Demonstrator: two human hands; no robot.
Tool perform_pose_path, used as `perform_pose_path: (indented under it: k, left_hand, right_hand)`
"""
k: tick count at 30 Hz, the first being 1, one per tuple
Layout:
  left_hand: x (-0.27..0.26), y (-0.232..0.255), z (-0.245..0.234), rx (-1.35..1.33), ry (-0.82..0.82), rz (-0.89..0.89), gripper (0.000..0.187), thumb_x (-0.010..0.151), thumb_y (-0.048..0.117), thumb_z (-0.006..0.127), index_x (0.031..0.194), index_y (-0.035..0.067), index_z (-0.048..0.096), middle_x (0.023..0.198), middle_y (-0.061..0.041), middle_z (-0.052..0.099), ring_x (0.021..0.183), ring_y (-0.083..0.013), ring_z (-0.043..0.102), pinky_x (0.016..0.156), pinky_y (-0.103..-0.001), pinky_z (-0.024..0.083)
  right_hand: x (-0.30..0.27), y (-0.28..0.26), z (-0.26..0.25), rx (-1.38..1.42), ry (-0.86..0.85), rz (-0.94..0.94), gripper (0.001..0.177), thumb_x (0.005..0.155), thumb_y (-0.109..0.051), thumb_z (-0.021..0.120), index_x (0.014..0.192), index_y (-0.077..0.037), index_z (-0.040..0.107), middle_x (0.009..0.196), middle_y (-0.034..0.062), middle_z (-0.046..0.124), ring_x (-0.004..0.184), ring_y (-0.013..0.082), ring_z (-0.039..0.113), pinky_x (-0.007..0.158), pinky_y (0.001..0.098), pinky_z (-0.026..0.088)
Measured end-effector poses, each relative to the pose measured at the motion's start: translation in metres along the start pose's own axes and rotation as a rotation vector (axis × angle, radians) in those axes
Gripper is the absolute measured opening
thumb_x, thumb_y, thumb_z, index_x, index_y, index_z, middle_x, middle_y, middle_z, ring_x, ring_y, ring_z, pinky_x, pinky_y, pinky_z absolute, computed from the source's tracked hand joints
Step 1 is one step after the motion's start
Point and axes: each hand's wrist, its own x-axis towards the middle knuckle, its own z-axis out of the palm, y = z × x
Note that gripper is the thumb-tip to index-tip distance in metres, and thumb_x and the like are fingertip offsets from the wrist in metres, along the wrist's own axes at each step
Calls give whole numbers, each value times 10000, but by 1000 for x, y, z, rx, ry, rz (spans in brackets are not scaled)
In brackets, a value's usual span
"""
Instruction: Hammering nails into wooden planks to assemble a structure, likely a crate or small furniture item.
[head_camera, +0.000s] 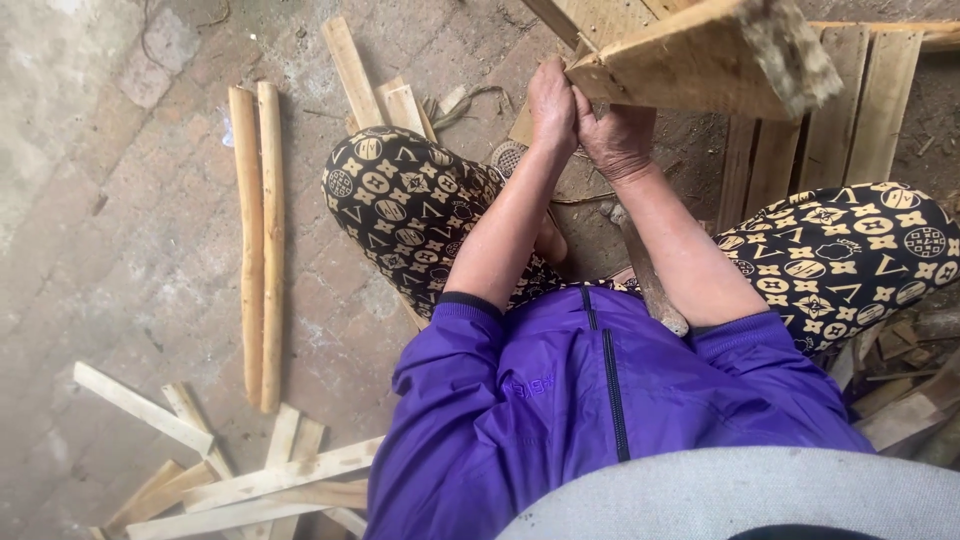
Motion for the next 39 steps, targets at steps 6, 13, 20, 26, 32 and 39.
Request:
perform_pose_path:
  k: [6,13,20,26,32,39]
  left_hand:
    - [0,7,2,86,26,35,269,925,200,499,669,148,434,713,-27,476,667,-167,433,581,-353,385]
    - [-4,14,-1,243,-30,-22,292,1005,261,479,805,59,543,880,-91,585,786,-190,529,719,-347,515]
    - [-22,30,-2,242,-53,64,356,1071,272,329,1253,35,523,1185,-173,611,1117,-279,577,997,-470,499]
    - [-25,26,-11,81,-153,100,182,999,213,435,1075,101,556,988,-87,567,965,-235,539,937,-419,479]
    - [-20,20,-26,-151,-243,162,74,911,140,561,860,179,598,751,18,515,782,-183,495,865,-357,457]
    - [-27,49,-44,227,-453,227,213,798,384,782,764,188,704,820,49,664,818,-140,548,894,-409,433]
  right_hand:
    - [0,3,3,91,-4,21,216,972,-245,855,1089,-77,788,1027,92,828,901,274,800,1022,454,480]
    - [19,-18,-19,211,44,46,182,980,-161,826,961,-28,704,1042,169,786,962,338,755,897,431,621]
    - [26,-22,-21,215,91,81,412,1057,-300,729,1270,25,595,1237,261,674,1126,427,711,1016,462,650]
    - [28,-20,-26,281,67,57,472,911,-80,848,1269,29,561,1239,250,654,1176,448,643,1005,469,620]
    - [24,-17,-24,255,40,49,421,844,-46,868,1202,15,654,1191,219,676,1053,399,639,855,461,616]
    - [26,-17,-27,230,39,75,338,954,-213,818,1143,35,688,1073,233,663,960,385,626,750,438,599]
